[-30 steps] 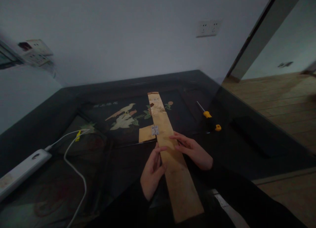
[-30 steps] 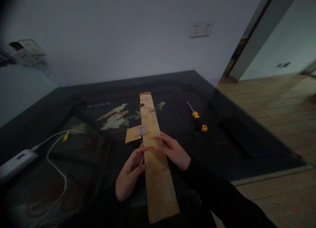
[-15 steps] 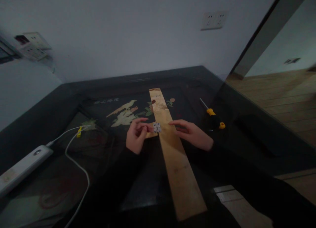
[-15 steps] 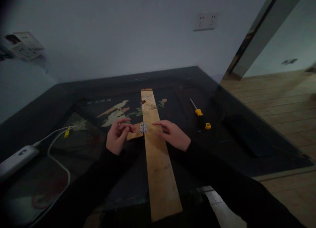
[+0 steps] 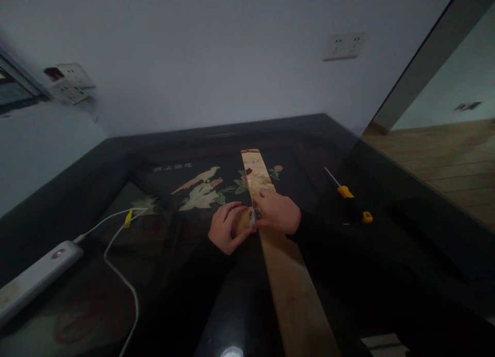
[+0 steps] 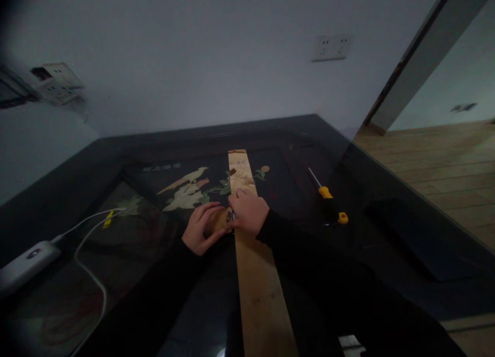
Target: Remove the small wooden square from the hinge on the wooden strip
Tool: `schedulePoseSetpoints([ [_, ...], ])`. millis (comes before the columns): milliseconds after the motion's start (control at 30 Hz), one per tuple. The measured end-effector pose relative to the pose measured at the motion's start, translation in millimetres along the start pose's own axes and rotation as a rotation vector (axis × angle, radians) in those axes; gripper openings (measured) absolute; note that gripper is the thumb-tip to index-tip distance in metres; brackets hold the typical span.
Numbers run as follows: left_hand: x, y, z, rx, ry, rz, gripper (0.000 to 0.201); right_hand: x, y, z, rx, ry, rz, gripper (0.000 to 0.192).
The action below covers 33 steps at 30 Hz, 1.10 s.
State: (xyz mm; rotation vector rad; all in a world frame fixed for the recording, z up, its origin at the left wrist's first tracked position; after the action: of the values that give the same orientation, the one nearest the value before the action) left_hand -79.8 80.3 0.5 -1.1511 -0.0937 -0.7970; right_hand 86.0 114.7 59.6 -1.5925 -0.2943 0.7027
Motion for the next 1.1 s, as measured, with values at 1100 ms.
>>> schedulePoseSetpoints([
  [1100,-38.7,-2.8,5.3,-0.182,-0.453,0.145,0.031,2.3,10.8,2.3,-0.036,-0.017,0.016,0.041],
])
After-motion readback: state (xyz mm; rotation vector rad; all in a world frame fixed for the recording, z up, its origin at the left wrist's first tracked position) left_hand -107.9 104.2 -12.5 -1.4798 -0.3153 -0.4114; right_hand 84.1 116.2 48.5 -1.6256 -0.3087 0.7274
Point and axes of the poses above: each hand's wrist, its own z-axis towards the middle knuckle, its own y-axis out of the palm, x = y × z, the point moved 2 cm from there along z, towards the middle knuckle, and after that the axes turned 4 degrees about -y, right-handed, at the moved point
